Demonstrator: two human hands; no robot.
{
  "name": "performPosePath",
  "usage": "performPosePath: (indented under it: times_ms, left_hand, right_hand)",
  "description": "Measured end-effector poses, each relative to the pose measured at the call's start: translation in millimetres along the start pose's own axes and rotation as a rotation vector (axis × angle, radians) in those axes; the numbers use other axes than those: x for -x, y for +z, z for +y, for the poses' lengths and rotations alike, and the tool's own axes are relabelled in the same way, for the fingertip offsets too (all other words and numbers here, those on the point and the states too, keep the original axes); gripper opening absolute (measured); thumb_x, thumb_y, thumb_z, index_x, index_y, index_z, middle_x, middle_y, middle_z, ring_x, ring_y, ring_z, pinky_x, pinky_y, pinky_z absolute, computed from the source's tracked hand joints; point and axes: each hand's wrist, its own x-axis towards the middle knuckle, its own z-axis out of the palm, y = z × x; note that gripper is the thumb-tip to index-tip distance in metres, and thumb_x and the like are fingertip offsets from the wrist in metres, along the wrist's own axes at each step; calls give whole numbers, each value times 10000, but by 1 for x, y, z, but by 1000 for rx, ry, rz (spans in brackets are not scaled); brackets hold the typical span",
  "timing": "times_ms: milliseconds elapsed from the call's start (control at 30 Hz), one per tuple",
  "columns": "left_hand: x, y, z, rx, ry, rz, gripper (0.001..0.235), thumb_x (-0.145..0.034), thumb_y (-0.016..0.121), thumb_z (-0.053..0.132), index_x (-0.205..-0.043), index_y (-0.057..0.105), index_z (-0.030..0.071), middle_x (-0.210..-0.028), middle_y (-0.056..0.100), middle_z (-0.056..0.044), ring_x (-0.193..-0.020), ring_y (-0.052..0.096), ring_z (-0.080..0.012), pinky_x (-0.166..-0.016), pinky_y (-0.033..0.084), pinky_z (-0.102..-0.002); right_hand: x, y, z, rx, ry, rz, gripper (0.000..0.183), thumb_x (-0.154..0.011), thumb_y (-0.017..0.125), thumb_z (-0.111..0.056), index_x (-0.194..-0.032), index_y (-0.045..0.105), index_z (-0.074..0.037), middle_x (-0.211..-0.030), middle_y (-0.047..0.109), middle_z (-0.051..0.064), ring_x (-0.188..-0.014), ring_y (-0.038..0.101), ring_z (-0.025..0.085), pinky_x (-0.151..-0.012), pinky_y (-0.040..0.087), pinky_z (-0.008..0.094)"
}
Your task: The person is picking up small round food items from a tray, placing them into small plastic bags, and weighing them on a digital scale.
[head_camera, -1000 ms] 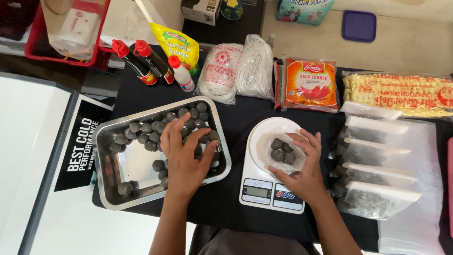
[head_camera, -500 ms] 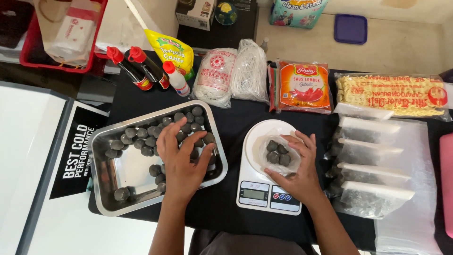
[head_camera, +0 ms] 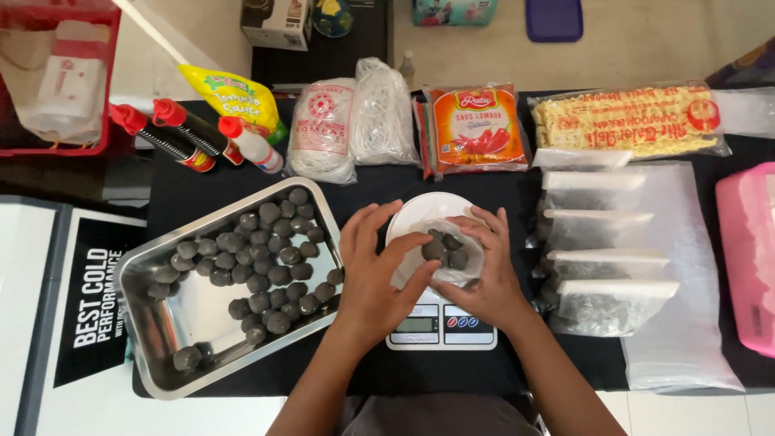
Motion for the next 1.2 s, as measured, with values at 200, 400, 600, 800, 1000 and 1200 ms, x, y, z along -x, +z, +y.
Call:
performPosePath:
  times_ms: [200, 400, 600, 800, 1000, 1200]
  left_hand:
    - [-8, 19, 9, -6, 30, -102, 255, -886, 826, 254, -1092, 739, 132, -1456, 488, -155, -1425, 352, -466, -1172, 262, -619]
    - [-15, 23, 7, -7, 28, -122, 247, -892, 814, 229, -1109, 730, 148, -1485, 454, -141, -1441, 311, -490, -1177, 247, -635]
    - [-19, 21, 10, 10, -45, -206, 252, -879, 812, 220, -1112, 747, 149, -1558, 394, -161, -1476, 239, -504, -1178, 240, -599]
    - [-16, 21, 4, 15, -42, -204, 277, -876, 820, 254, -1134, 746, 184, -1576, 396, -139, -1473, 257, -480, -1180, 247, -583]
    - [-15, 21, 2, 35, -42, -199, 267, -883, 817, 266, -1130, 746, 192, -1554, 415, -118, -1463, 274, -457, -1186, 244, -571]
    - [-15, 21, 3, 54, -50, -196, 267, -878, 819, 259, -1127, 749, 192, -1540, 430, -118, -1456, 289, -460, -1180, 248, -587]
  right_hand:
    - [3, 2, 5, -2, -7, 5, 789, -744, 928, -326, -1306, 427, -90, -1357, 596, 145, -1431, 375, 442, -1237, 34, 663]
    - [-1, -1, 3, 3, -11, 14, 775, -753, 930, -325, -1301, 442, -78, -1338, 595, 149, -1422, 394, 444, -1240, 60, 663]
    - [-1, -2, 4, -6, -7, 10, 764, -752, 928, -305, -1305, 455, -74, -1356, 584, 158, -1433, 388, 445, -1243, 56, 662]
    - [-2, -2, 2, -15, 0, 3, 781, -745, 934, -294, -1321, 457, -67, -1360, 580, 157, -1437, 380, 441, -1246, 49, 653]
    - [-3, -2, 1, -17, 10, -4, 796, -745, 937, -294, -1339, 456, -71, -1366, 577, 148, -1445, 370, 437, -1246, 47, 653]
    - [-1, -2, 1, -4, 14, -10, 776, -757, 924, -287, -1340, 458, -74, -1364, 578, 147, -1440, 374, 429, -1246, 48, 651]
